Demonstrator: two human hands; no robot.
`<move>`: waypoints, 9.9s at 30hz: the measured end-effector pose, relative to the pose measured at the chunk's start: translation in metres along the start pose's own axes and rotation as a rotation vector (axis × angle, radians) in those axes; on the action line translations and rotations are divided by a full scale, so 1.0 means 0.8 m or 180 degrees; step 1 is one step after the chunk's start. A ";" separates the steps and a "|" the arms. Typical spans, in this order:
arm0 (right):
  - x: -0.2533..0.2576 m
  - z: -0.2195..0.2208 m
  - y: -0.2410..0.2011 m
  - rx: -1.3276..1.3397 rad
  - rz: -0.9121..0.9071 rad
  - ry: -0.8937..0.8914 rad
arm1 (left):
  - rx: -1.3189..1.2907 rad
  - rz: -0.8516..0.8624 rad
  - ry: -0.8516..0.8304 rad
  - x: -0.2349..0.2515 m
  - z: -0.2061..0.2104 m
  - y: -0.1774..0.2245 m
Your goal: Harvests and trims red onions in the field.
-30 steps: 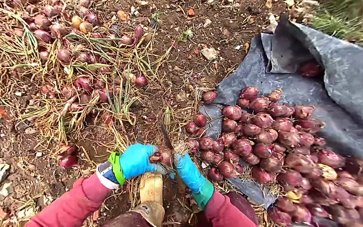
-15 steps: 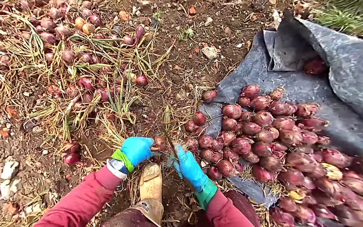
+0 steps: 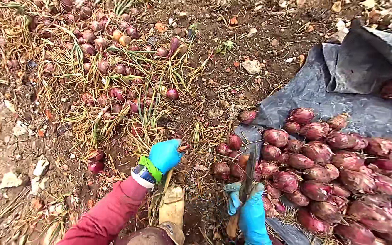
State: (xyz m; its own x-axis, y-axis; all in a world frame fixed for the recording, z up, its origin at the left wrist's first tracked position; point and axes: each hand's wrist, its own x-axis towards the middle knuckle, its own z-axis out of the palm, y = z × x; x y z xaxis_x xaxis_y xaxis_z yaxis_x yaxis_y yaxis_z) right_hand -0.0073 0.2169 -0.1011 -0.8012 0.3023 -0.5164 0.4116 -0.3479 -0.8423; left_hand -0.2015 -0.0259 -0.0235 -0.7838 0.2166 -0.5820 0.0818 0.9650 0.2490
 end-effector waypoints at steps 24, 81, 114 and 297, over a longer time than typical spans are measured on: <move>-0.018 0.105 0.080 -0.2612 0.1970 -0.1556 | 0.0157 -0.3148 0.1041 -0.201 0.056 -0.385; 0.005 0.051 -0.026 -0.1036 0.1135 -0.1734 | 0.0230 0.1156 -0.0902 -0.056 0.032 0.041; -0.008 0.033 -0.003 0.0000 0.0630 -0.0267 | 0.1457 0.1530 -0.0158 0.053 0.171 0.012; 0.029 0.174 0.030 -0.4517 0.1274 -0.1810 | -0.1598 -0.3190 0.1169 -0.104 0.095 -0.497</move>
State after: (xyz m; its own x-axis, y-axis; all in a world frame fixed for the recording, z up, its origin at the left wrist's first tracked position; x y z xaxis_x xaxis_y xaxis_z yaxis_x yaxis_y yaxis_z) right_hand -0.0764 0.0920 -0.1117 -0.4627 -0.0739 -0.8835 0.4214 0.8584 -0.2925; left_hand -0.1218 -0.4163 -0.1330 -0.4971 -0.7398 -0.4535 -0.8583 0.4960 0.1317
